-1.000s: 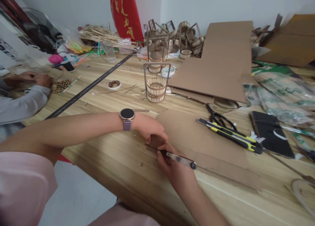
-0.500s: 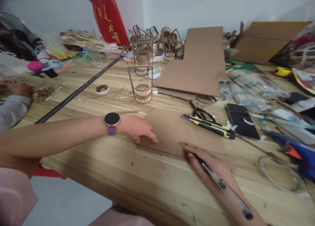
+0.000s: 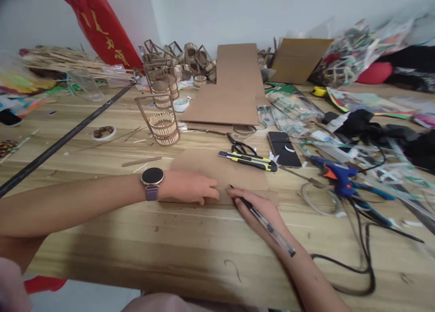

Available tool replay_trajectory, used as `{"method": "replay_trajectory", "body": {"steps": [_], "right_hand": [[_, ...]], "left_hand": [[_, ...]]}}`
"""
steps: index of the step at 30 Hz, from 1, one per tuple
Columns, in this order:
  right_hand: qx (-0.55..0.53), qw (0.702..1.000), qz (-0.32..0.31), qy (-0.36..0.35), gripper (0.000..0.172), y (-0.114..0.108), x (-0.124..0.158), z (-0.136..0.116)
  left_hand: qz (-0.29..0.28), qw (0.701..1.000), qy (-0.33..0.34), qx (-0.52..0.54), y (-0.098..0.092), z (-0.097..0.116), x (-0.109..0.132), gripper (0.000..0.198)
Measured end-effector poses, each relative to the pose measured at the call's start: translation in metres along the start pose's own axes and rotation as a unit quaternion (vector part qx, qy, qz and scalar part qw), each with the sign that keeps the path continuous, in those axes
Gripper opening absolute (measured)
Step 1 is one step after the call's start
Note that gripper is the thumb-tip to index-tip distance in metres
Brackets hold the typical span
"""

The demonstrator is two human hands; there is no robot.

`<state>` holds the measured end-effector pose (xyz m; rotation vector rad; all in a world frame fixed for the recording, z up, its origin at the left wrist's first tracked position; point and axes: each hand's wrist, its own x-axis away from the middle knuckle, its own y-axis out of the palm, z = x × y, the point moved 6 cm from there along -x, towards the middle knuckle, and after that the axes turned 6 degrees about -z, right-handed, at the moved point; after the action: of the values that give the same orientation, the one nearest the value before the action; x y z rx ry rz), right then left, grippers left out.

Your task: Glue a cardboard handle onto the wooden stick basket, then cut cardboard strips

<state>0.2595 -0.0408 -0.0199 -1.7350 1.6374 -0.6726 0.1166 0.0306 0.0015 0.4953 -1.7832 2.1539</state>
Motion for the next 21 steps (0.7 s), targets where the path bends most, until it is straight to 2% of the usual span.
{"method": "replay_trajectory", "body": {"steps": [3, 6, 8, 11, 15, 17, 21], "right_hand": [[-0.028, 0.999, 0.020, 0.028, 0.028, -0.002, 0.004, 0.007], [-0.062, 0.992, 0.087, 0.067, 0.027, -0.007, 0.012, 0.010], [-0.104, 0.986, 0.104, 0.075, 0.025, -0.004, 0.018, 0.004], [-0.174, 0.982, 0.061, 0.051, 0.023, 0.012, 0.018, -0.017], [-0.156, 0.985, 0.054, -0.041, 0.017, 0.030, 0.009, -0.049], [-0.133, 0.987, 0.067, -0.064, 0.016, 0.038, 0.004, -0.055], [-0.118, 0.989, 0.072, -0.050, 0.012, 0.054, -0.003, -0.050]], "left_hand": [[-0.005, 1.000, 0.009, 0.002, -0.001, -0.001, -0.007, 0.044], [-0.023, 1.000, 0.009, 0.018, 0.001, -0.007, -0.010, 0.050], [-0.030, 0.999, 0.005, 0.038, 0.002, -0.011, -0.011, 0.051], [-0.036, 0.998, 0.012, 0.059, 0.003, -0.015, -0.014, 0.052], [-0.042, 0.995, 0.039, 0.078, 0.004, -0.016, -0.018, 0.053], [-0.045, 0.994, 0.051, 0.082, 0.006, -0.017, -0.020, 0.052], [-0.045, 0.994, 0.048, 0.084, 0.009, -0.020, -0.025, 0.059]]}}
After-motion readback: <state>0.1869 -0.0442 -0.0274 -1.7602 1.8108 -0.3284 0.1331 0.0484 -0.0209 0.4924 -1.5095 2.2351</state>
